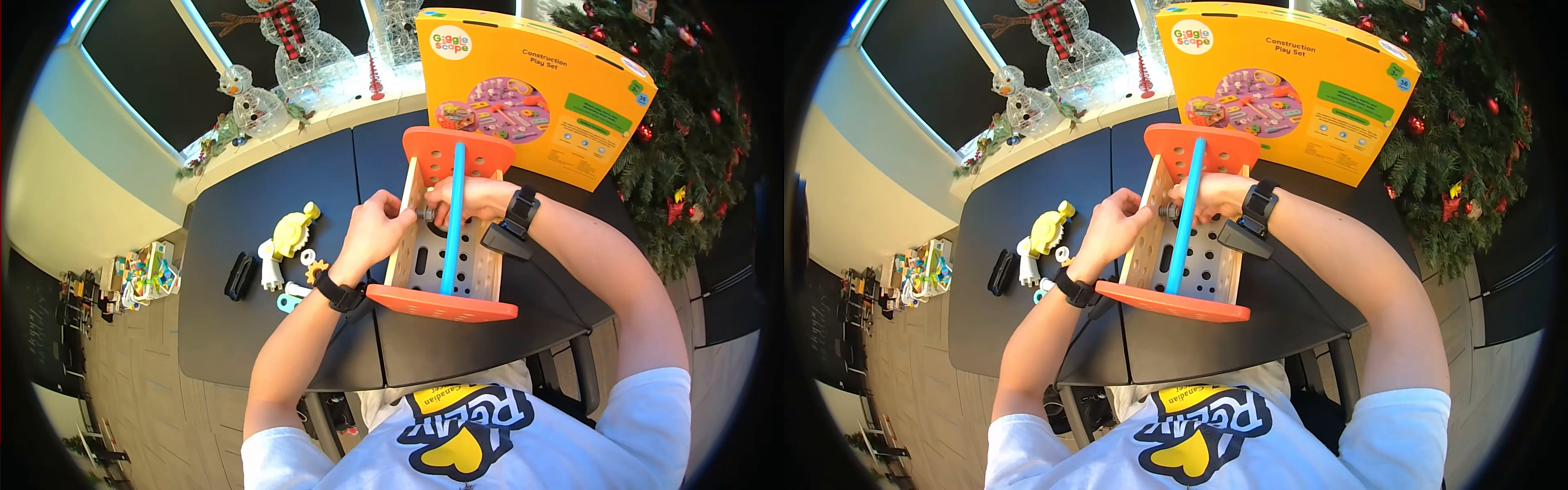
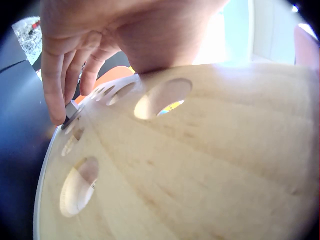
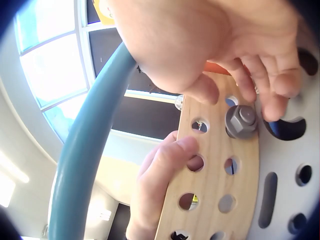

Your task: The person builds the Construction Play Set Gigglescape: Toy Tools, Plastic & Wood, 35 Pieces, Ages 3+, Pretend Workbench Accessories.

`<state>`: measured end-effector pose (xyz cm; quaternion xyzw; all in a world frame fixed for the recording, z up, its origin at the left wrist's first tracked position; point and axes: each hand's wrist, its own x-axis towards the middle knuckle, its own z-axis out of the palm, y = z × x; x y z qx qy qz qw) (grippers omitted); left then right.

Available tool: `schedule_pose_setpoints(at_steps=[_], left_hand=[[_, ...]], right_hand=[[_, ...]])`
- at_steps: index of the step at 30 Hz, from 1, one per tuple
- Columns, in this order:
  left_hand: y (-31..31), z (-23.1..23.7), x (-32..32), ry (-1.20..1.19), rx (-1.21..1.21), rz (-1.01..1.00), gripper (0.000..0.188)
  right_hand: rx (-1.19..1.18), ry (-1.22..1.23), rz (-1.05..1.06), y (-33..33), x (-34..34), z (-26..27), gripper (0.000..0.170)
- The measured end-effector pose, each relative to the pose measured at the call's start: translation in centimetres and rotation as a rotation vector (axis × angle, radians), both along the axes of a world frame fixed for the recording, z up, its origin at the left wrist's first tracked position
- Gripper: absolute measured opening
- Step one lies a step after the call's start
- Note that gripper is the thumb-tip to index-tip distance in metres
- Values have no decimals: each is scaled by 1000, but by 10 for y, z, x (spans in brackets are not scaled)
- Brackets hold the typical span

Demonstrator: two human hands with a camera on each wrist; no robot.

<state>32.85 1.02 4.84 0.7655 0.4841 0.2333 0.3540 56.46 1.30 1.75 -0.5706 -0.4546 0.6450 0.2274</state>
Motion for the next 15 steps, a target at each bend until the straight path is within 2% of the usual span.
schedule_pose_setpoints(at_steps=[2,5,8,15], left_hand=[[0,1,0,2,-1,-1,40],[0,0,0,12,5,3,39],[0,0,0,9,-3,4,39],[0,1,0,1,-2,-1,38]], right_hand=[[47,-13,-36,-3,-4,5,34],[149,-8,103,-4,-1,4,28],[175,-98,109,-7,-2,9,26],[61,1,95,1,5,-5,38]])
